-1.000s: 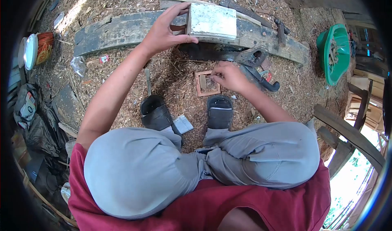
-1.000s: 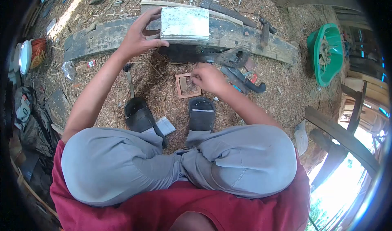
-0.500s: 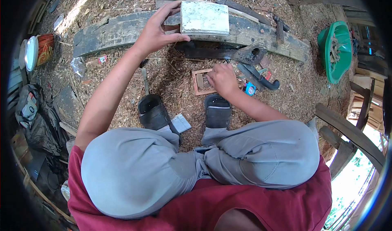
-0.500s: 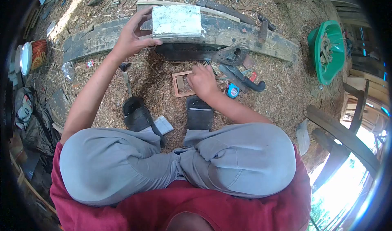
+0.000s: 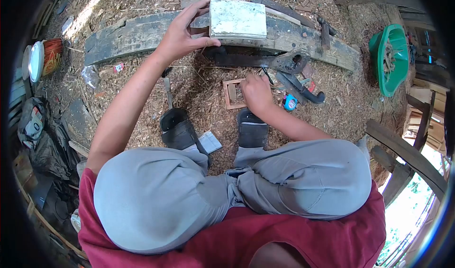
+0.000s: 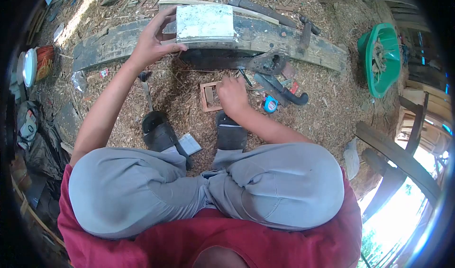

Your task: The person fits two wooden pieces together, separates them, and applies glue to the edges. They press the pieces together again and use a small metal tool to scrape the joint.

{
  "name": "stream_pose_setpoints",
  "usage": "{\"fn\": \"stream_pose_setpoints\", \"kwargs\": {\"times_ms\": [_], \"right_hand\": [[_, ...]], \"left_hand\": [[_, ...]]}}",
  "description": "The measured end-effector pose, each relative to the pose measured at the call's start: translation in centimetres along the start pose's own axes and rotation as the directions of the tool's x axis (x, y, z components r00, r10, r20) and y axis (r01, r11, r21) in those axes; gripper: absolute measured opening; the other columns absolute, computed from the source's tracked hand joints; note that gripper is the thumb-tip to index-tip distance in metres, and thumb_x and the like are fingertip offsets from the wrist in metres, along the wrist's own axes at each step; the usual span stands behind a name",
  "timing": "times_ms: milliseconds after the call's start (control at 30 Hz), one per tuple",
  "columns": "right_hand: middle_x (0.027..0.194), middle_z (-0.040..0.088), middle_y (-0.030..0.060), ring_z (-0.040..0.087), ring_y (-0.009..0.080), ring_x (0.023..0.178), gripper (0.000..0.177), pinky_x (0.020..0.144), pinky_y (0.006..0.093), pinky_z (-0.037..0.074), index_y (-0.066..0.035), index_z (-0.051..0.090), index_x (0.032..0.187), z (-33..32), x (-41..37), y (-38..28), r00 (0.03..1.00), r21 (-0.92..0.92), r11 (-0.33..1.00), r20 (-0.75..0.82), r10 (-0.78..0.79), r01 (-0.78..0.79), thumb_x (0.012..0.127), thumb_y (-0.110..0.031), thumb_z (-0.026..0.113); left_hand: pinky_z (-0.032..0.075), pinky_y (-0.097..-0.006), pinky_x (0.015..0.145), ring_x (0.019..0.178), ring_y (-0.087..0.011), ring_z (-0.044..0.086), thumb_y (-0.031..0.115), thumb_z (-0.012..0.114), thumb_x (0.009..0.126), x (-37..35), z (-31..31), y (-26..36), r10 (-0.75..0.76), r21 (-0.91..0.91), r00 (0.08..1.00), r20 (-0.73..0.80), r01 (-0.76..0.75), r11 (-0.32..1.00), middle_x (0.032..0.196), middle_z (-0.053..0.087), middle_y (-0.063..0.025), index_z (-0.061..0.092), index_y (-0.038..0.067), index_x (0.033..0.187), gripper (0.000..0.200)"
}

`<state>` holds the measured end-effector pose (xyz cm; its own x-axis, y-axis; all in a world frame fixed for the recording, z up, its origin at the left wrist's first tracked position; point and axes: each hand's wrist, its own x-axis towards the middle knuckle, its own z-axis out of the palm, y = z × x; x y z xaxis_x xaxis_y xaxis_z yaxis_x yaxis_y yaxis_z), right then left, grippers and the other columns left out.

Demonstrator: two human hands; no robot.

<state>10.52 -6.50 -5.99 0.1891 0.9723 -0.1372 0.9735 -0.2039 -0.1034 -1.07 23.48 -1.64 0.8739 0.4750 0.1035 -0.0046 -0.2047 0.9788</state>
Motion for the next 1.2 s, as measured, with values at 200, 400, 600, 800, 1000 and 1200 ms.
{"fn": "stream_pose_setpoints", "kwargs": {"times_ms": [200, 400, 600, 800, 1000, 1200], "right_hand": [[0.091, 0.063, 0.0116, 0.066, 0.0314, 0.092, 0.010, 0.084, 0.0483, 0.046, -0.009, 0.069, 0.091, -0.9, -0.5, 0.9, 1.000, 0.342, 0.939, -0.008, 0.024, -0.020, 0.083, -0.014, 0.072], [0.085, 0.064, 0.0070, 0.066, 0.0170, 0.080, 0.009, 0.072, 0.0353, 0.050, -0.007, 0.066, 0.096, -1.8, 0.0, 3.0, 0.911, 0.724, 0.568, 0.391, 0.128, -0.391, 0.092, -0.011, 0.073], [0.085, 0.065, -0.0043, 0.060, 0.0016, 0.079, 0.008, 0.067, 0.0232, 0.047, -0.005, 0.067, 0.100, -1.3, 0.8, 3.5, 0.887, 0.889, -0.023, 0.458, 0.053, -0.458, 0.098, -0.006, 0.074], [0.086, 0.064, -0.0057, 0.057, 0.0020, 0.079, 0.010, 0.070, 0.0219, 0.047, -0.004, 0.069, 0.103, -2.6, 1.4, 3.5, 0.890, 0.886, 0.087, 0.456, 0.008, -0.455, 0.097, -0.008, 0.077], [0.089, 0.067, -0.0039, 0.057, 0.0034, 0.080, 0.013, 0.070, 0.0231, 0.047, -0.003, 0.071, 0.100, -5.9, 2.4, 3.9, 0.877, 0.877, 0.236, 0.457, -0.146, -0.418, 0.100, -0.014, 0.076], [0.092, 0.068, -0.0006, 0.057, 0.0074, 0.083, 0.005, 0.073, 0.0257, 0.044, -0.003, 0.074, 0.099, -14.1, 6.0, 4.3, 0.974, 0.896, 0.424, 0.199, -0.112, -0.134, 0.096, -0.007, 0.076]], "left_hand": [[0.057, -0.0495, 0.112, 0.150, -0.0302, 0.046, 0.014, 0.097, 0.075, 0.0, -0.1, 0.5, 0.009, 0.044, 1.000, 0.001, -0.009, 0.999, 0.159, 0.049, -0.0097, 0.041, 0.014, 0.162, 0.104], [0.057, -0.0493, 0.111, 0.151, -0.0305, 0.045, 0.015, 0.097, 0.075, 0.0, -0.1, 0.4, 0.010, 0.065, 1.000, -0.007, -0.010, 0.998, 0.160, 0.048, -0.0090, 0.041, 0.017, 0.162, 0.104], [0.057, -0.0480, 0.110, 0.151, -0.0297, 0.045, 0.015, 0.098, 0.073, 0.0, -0.1, 0.0, 0.010, 0.032, 1.000, -0.006, -0.010, 0.999, 0.161, 0.047, -0.0084, 0.041, 0.016, 0.162, 0.106], [0.059, -0.0473, 0.108, 0.150, -0.0288, 0.046, 0.016, 0.099, 0.073, 0.1, -0.2, 0.3, 0.019, 0.041, 1.000, 0.002, -0.019, 0.999, 0.162, 0.045, -0.0083, 0.041, 0.015, 0.162, 0.106], [0.063, -0.0452, 0.103, 0.142, -0.0296, 0.054, 0.031, 0.099, 0.073, 0.3, -0.2, 0.0, 0.125, 0.130, 0.992, -0.027, -0.120, 0.984, 0.155, 0.051, -0.0123, 0.047, 0.012, 0.157, 0.101], [0.060, -0.0467, 0.107, 0.143, -0.0293, 0.053, 0.028, 0.100, 0.070, 0.5, -0.1, 0.2, 0.251, 0.345, 0.968, -0.018, -0.230, 0.910, 0.158, 0.049, -0.0100, 0.047, 0.016, 0.159, 0.104]]}}
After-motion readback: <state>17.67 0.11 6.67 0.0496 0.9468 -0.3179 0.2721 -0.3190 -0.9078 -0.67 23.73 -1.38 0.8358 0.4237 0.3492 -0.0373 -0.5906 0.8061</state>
